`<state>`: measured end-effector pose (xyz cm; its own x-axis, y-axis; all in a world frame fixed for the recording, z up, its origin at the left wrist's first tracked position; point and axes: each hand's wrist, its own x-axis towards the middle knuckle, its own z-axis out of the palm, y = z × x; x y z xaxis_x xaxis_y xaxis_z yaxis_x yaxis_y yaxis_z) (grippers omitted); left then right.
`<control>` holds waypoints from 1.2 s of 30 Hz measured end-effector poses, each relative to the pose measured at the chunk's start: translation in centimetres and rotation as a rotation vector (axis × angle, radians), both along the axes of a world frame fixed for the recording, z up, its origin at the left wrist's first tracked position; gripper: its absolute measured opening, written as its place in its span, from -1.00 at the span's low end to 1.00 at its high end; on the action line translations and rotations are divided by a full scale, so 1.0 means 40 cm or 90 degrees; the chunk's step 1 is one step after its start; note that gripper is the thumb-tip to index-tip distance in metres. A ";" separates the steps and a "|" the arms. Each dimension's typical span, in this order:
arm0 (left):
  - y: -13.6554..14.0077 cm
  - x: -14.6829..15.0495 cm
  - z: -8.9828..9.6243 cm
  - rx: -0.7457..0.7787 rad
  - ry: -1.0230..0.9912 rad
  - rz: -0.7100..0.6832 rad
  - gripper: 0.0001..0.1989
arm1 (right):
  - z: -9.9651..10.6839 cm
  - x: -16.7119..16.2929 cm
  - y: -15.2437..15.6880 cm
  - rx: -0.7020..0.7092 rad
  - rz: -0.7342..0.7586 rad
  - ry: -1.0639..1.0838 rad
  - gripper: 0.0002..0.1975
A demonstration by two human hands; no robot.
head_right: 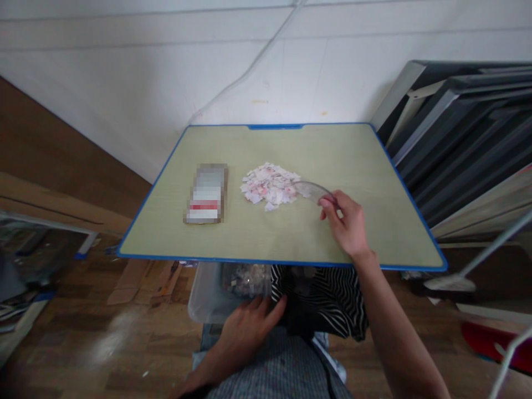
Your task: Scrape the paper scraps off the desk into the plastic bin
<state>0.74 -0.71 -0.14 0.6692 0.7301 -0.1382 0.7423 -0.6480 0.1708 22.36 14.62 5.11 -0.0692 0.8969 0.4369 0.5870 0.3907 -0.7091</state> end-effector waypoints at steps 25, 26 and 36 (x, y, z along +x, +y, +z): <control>0.003 0.003 0.003 -0.106 0.055 -0.005 -0.54 | 0.000 -0.016 -0.018 -0.014 0.199 -0.089 -0.86; 0.003 0.003 0.005 -0.103 0.055 -0.004 -0.54 | -0.002 -0.017 -0.017 -0.008 0.151 -0.081 -0.84; -0.001 0.001 -0.005 -0.055 0.032 -0.002 -0.56 | -0.012 -0.047 -0.017 -0.060 0.201 -0.139 -0.77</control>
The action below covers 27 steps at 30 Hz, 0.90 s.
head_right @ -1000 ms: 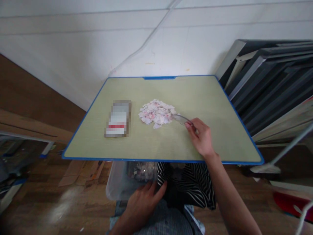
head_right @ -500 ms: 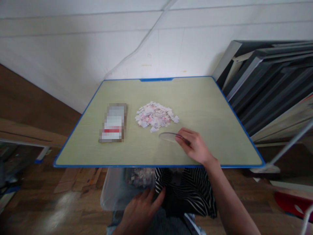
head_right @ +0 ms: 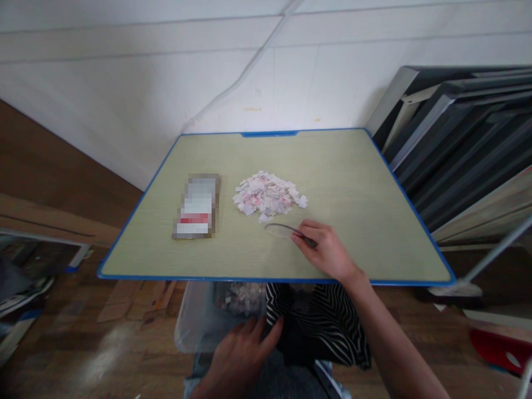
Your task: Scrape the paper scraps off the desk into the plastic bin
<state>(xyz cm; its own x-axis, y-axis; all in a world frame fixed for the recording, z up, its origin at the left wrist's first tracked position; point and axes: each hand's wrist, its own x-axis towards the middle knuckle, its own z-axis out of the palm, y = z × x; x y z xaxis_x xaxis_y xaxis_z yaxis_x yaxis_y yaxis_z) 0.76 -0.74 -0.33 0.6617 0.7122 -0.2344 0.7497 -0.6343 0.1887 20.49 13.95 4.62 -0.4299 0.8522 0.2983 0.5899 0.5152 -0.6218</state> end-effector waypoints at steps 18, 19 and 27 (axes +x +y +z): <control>-0.007 0.001 -0.009 0.051 -0.034 0.018 -0.59 | 0.011 -0.143 -0.052 0.003 0.251 -0.097 -0.73; -0.007 0.001 -0.010 0.054 -0.034 0.017 -0.59 | 0.011 -0.142 -0.052 0.005 0.260 -0.099 -0.73; 0.000 0.003 -0.004 0.038 -0.018 0.011 -0.60 | 0.019 -0.132 -0.053 0.009 0.289 -0.078 -0.76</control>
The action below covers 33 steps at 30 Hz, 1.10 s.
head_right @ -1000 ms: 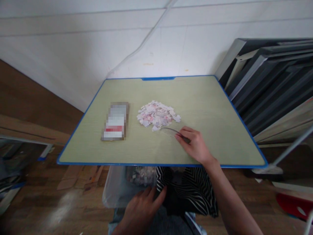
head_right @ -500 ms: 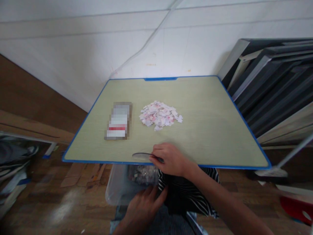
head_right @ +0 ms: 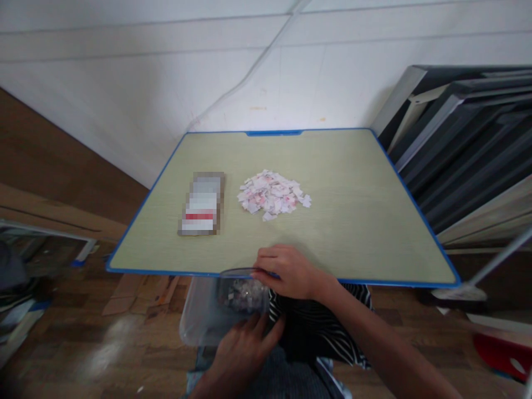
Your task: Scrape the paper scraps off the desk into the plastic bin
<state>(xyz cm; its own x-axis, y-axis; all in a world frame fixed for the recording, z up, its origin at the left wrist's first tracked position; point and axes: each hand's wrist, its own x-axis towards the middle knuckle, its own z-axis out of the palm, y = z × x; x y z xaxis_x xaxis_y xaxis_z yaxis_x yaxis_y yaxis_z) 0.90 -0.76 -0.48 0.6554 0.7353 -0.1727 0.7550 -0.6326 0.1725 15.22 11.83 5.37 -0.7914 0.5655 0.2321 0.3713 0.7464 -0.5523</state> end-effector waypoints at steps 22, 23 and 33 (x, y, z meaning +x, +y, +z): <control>0.004 -0.001 0.011 -0.064 -0.008 -0.006 -0.58 | -0.012 0.101 0.058 0.088 -0.394 0.191 -0.80; 0.004 -0.001 0.012 -0.066 -0.005 -0.006 -0.57 | -0.011 0.101 0.059 0.087 -0.388 0.191 -0.80; 0.004 -0.001 0.012 -0.055 0.005 -0.009 -0.56 | -0.007 0.113 0.049 0.069 -0.377 0.197 -0.80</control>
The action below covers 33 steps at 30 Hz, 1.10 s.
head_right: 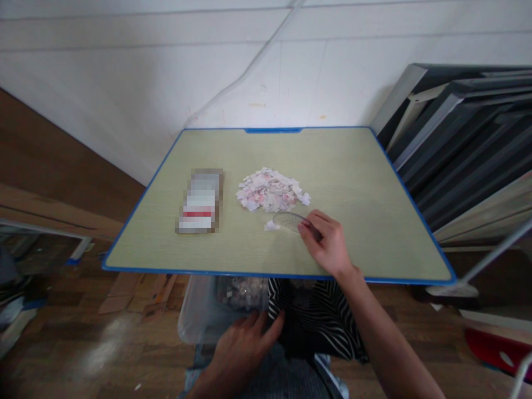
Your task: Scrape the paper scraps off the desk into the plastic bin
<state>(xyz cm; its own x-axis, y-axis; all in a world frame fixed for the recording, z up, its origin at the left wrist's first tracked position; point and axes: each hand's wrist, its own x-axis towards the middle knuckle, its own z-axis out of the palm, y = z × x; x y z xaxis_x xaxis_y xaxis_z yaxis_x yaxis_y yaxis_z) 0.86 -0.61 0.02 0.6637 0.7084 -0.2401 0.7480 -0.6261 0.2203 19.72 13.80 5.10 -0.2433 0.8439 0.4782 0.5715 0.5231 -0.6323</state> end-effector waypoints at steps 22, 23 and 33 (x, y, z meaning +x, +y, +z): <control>-0.003 -0.002 -0.002 0.016 0.006 -0.002 -0.57 | -0.011 -0.036 0.028 -0.015 0.025 -0.049 -0.84; -0.002 -0.002 -0.001 0.016 0.008 -0.002 -0.57 | -0.013 -0.043 0.032 -0.018 0.026 -0.061 -0.85; 0.001 -0.003 0.006 0.033 -0.007 0.001 -0.57 | -0.011 -0.057 0.024 -0.040 0.096 -0.056 -0.83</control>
